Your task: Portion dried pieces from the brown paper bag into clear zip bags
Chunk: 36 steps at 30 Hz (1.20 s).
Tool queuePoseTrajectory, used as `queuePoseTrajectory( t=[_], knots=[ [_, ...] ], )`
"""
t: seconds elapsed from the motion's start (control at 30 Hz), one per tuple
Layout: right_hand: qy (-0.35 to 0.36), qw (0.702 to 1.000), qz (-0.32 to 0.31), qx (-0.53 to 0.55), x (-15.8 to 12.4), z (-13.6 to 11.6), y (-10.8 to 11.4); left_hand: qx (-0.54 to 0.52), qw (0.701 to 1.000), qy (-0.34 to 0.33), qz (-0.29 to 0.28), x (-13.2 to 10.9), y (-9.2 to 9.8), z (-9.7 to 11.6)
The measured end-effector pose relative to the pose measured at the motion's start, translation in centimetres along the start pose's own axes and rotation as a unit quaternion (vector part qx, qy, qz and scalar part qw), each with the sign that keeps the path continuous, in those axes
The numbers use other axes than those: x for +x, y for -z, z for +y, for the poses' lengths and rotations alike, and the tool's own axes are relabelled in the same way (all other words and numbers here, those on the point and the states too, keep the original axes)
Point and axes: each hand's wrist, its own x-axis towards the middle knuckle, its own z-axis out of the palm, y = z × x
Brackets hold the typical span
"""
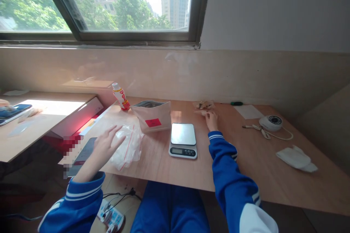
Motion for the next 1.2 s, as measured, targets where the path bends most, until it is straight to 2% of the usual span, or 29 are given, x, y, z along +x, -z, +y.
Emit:
queuePoseTrajectory(
  t=[0.07,0.13,0.2,0.27,0.33,0.43,0.53,0.6,0.7,0.77,0.83,0.9,0.97,1.07,1.2],
  knots=[
    [-0.018,1.0,0.02,0.009,-0.2,-0.1,1.5,-0.011,0.997,-0.02,-0.069,-0.7,-2.1,-0.3],
    [-0.045,0.996,0.055,0.043,-1.1,-0.6,3.7,-0.013,0.993,0.006,-0.116,-1.2,-4.9,-0.6],
    [-0.082,0.982,0.118,0.121,-2.9,-1.5,6.4,-0.022,0.985,0.018,-0.167,-1.6,-7.4,-0.8],
    [-0.07,0.969,0.151,0.182,-5.7,-2.4,9.3,-0.035,0.982,0.028,-0.186,-1.9,-9.0,-0.9],
    [-0.093,0.946,0.19,0.246,-8.9,-3.3,11.9,-0.083,0.98,0.039,-0.178,-2.0,-9.3,-1.1],
    [-0.176,0.89,0.223,0.357,-13.2,-4.4,14.3,-0.198,0.968,0.05,-0.144,-1.4,-8.1,-1.7],
    [-0.222,0.873,0.197,0.387,-15.4,-5.2,15.1,-0.24,0.966,0.038,-0.088,-0.5,-5.8,-1.6],
    [-0.225,0.878,0.153,0.393,-15.8,-6.1,15.0,-0.248,0.968,0.023,-0.019,-0.5,-4.0,-0.1],
    [-0.208,0.877,0.076,0.426,-15.8,-8.4,14.5,-0.311,0.949,0.034,0.037,-1.7,-1.6,4.5],
    [-0.195,0.867,0.017,0.457,-15.9,-10.5,13.9,-0.418,0.907,0.055,-0.008,-3.2,-0.5,8.5],
    [-0.179,0.863,-0.036,0.471,-16.4,-12.8,13.1,-0.541,0.832,0.039,-0.119,-4.8,0.1,11.9],
    [-0.159,0.868,-0.068,0.464,-16.9,-14.7,12.4,-0.604,0.77,0.022,-0.206,-6.1,0.4,14.2],
    [-0.144,0.871,-0.085,0.461,-17.4,-16.0,11.8,-0.63,0.734,0.022,-0.254,-6.9,0.3,15.1],
    [-0.132,0.869,-0.095,0.467,-17.8,-17.0,11.2,-0.634,0.719,0.033,-0.282,-7.5,0.0,14.8],
    [-0.137,0.861,-0.115,0.475,-18.1,-17.7,10.8,-0.601,0.746,0.015,-0.285,-7.7,-0.3,14.3]
  ],
)
